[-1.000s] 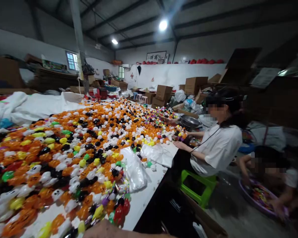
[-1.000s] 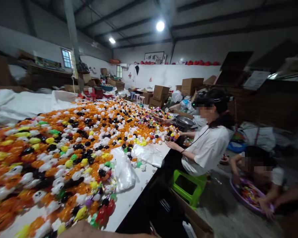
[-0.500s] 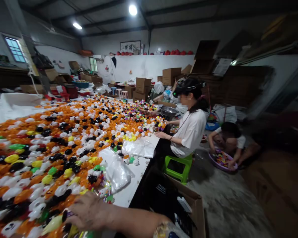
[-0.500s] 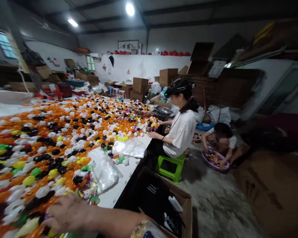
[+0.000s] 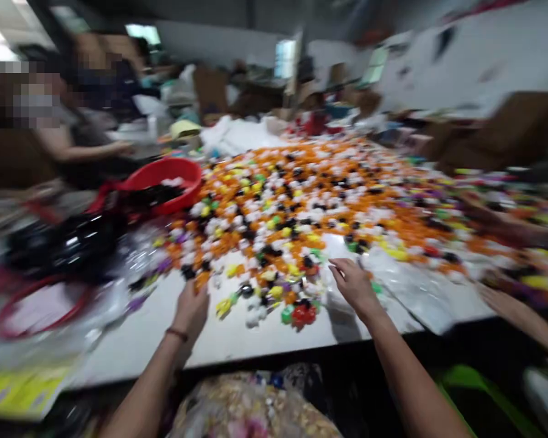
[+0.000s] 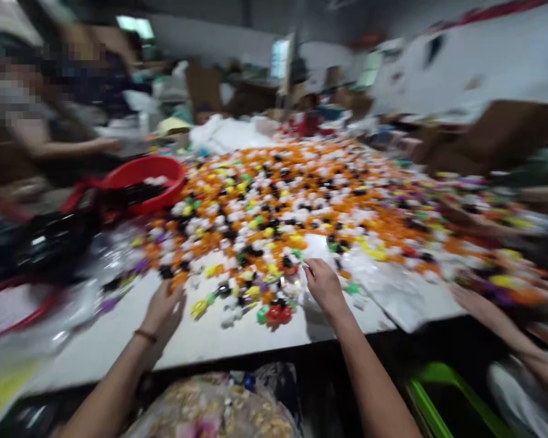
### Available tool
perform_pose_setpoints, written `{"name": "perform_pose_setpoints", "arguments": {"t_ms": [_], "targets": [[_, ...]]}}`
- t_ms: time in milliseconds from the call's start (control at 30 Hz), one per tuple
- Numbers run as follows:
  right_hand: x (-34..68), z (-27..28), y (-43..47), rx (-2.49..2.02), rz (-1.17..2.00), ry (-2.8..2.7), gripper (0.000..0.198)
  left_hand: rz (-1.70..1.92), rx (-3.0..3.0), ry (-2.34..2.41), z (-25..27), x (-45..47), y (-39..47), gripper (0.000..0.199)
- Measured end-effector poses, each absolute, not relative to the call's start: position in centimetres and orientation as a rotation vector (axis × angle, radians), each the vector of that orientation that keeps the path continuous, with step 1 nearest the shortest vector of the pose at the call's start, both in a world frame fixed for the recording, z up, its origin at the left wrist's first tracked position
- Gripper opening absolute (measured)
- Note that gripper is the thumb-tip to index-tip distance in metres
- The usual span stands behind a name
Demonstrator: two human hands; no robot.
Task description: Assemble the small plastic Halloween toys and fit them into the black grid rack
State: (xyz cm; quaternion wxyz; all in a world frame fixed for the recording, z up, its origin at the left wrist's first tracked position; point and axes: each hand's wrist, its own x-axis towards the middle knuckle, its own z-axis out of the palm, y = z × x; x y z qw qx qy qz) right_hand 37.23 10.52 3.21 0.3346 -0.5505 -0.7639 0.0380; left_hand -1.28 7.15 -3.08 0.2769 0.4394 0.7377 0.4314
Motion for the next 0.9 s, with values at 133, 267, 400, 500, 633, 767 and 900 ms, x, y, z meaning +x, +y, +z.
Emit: {"name": "perform_pose_setpoints", "arguments": {"t_ms": [133, 267, 400, 500, 633, 767, 900], "targets": [[26.6, -0.6, 11.1, -1.046, 0.256, -2.501, 0.031, 1.387, 0.691, 1.671, -3.3, -2.4, 3.1, 0.016], [15.9, -0.7, 11.8, -0.829, 0.246, -2.904, 0.028, 1.433, 0.488, 1.254, -3.2, -1.7, 1.7, 0.029], [10.1, -0.8, 13.5, -0.739, 0.096, -3.066, 0.024, 1.433, 0.382, 1.088, -3.2, -2.8, 0.3, 0.033], [8.6, -1.6, 14.0, -0.718, 0.103, -3.079, 0.026, 1.444, 0.39, 1.049, -3.1, -3.4, -0.4, 0.034], [8.1, -2.3, 13.9, -0.719, 0.154, -3.043, 0.03, 1.473, 0.383, 1.043, -3.3, -3.4, -0.5, 0.037], [8.9, -2.3, 12.4, -0.794, 0.488, -2.774, 0.024, 1.537, 0.408, 1.092, -3.7, -2.6, -0.1, 0.042], [11.3, -2.2, 10.0, -0.902, 0.953, -2.325, 0.025, 1.566, 0.406, 1.094, -3.8, -1.8, 0.0, 0.044]]}}
